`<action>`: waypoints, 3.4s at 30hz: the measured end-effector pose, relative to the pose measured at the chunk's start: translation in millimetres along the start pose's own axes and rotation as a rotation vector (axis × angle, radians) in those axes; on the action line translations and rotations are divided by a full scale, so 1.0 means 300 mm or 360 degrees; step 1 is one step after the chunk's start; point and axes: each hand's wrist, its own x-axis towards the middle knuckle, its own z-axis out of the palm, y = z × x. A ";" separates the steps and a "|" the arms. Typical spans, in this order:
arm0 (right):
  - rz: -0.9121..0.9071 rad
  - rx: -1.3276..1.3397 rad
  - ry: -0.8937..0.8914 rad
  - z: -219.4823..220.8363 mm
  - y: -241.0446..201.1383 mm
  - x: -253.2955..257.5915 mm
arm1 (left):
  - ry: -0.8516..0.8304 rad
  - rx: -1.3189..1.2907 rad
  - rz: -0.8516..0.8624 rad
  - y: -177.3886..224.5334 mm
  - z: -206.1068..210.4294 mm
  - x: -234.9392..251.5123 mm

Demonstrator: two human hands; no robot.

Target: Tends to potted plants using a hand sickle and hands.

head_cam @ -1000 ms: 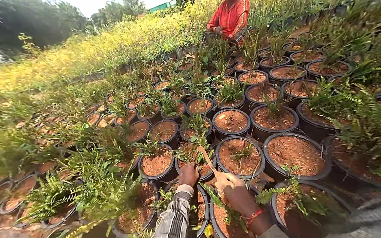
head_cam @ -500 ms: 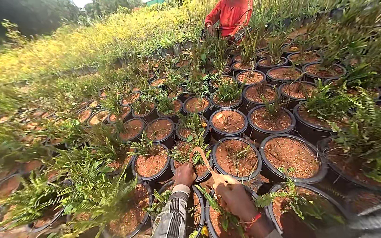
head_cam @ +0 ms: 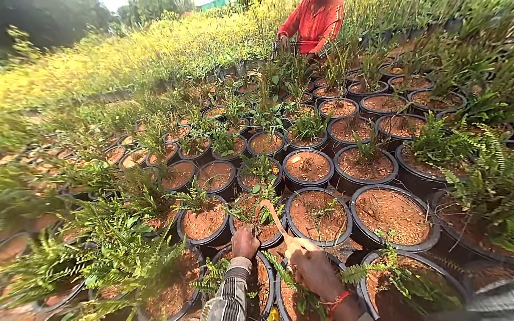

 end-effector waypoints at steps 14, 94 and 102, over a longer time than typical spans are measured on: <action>-0.0011 -0.0036 0.0028 0.010 0.002 0.001 | 0.0332 -0.1084 0.0041 -0.097 0.021 0.030; -0.0469 -0.2240 -0.0182 0.302 -0.119 -0.104 | 0.0452 -0.0775 0.1622 -0.072 -1.191 -0.813; -0.0582 -0.1493 0.0052 0.261 -0.044 0.072 | 0.0011 -0.0522 0.0908 -0.243 -0.879 -0.627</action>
